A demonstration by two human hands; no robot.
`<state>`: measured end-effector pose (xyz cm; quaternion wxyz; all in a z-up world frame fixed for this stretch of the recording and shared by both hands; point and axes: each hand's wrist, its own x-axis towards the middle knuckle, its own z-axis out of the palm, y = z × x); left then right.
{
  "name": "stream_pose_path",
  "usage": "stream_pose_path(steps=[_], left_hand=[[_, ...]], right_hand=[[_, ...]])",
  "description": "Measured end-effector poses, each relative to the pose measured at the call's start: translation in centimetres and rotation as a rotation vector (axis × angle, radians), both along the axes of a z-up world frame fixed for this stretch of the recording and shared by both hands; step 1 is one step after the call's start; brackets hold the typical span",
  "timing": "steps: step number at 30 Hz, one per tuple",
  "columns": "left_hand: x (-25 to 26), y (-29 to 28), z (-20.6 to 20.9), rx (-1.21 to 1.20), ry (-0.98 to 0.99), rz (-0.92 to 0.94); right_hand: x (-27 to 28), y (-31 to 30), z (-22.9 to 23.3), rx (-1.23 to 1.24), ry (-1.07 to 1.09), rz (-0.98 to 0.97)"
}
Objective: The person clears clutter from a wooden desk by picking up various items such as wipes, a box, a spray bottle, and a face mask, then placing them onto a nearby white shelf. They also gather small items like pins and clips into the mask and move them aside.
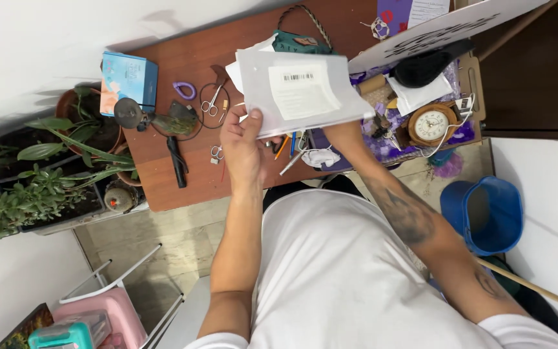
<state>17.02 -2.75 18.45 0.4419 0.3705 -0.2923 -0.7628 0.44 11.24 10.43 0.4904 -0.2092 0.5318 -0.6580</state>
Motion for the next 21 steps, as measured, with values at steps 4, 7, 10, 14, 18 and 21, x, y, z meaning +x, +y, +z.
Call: stream_pose_path(steps=[4, 7, 10, 14, 18, 21], left_hand=[[-0.5, 1.3, -4.1, -0.087, -0.051, -0.003], [-0.7, 2.8, -7.3, -0.144, -0.096, -0.117], [-0.8, 3.9, -11.2, -0.175, -0.111, -0.214], [-2.3, 4.4, -9.3, -0.199, -0.186, -0.312], [-3.5, 5.4, -7.2, -0.057, -0.053, -0.302], [-3.6, 5.8, -6.5, 0.061, 0.025, -0.256]], right_hand=[[-1.7, 2.0, 1.7, -0.080, -0.160, -0.026], [-3.8, 4.3, 2.3, -0.073, -0.292, -0.179], [-5.2, 5.6, 2.9, 0.067, -0.126, -0.397], [-5.5, 6.4, 3.7, 0.228, 0.102, -0.466], [-5.3, 8.4, 0.8, 0.345, 0.199, -0.391], [-4.2, 10.1, 0.8, 0.158, 0.305, -0.130]])
